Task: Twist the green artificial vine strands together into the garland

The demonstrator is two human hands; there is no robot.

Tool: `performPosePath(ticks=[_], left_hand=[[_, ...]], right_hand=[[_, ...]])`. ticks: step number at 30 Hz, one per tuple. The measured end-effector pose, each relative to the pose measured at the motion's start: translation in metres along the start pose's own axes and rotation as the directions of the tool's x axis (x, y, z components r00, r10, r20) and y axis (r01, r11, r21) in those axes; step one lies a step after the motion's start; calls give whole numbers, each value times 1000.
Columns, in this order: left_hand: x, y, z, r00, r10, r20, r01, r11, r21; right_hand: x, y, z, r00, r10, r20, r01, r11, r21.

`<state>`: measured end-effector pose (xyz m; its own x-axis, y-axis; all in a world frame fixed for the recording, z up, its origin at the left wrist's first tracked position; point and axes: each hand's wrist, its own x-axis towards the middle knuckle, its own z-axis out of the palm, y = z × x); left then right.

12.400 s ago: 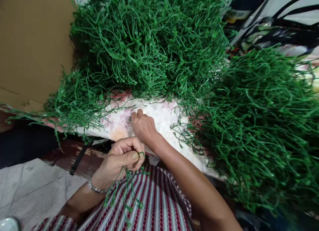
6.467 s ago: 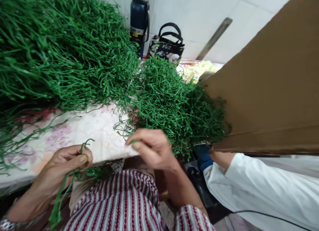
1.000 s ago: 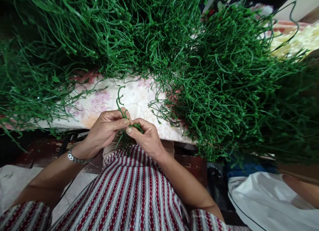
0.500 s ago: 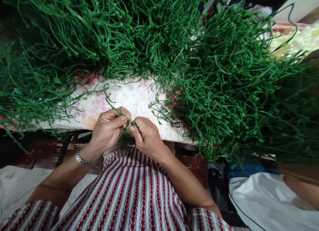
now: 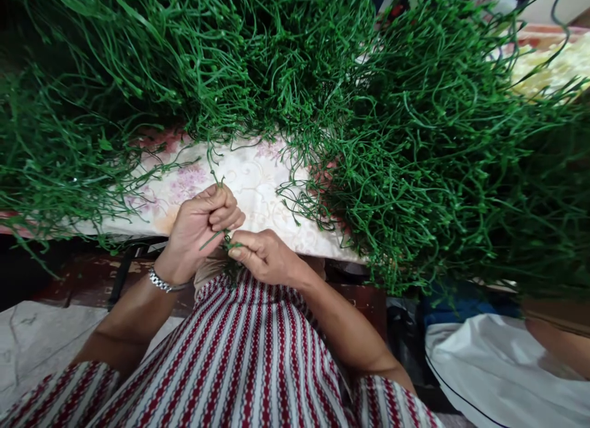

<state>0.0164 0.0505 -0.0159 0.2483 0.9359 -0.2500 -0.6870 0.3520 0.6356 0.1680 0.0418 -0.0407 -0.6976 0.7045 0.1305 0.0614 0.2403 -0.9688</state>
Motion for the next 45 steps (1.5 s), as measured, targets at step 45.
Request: performPosePath(ticks=[45], left_hand=[[-26, 5, -31, 782, 597, 180, -294, 99, 951]], right_hand=[[24, 9, 10, 902, -419, -104, 120, 474, -873]])
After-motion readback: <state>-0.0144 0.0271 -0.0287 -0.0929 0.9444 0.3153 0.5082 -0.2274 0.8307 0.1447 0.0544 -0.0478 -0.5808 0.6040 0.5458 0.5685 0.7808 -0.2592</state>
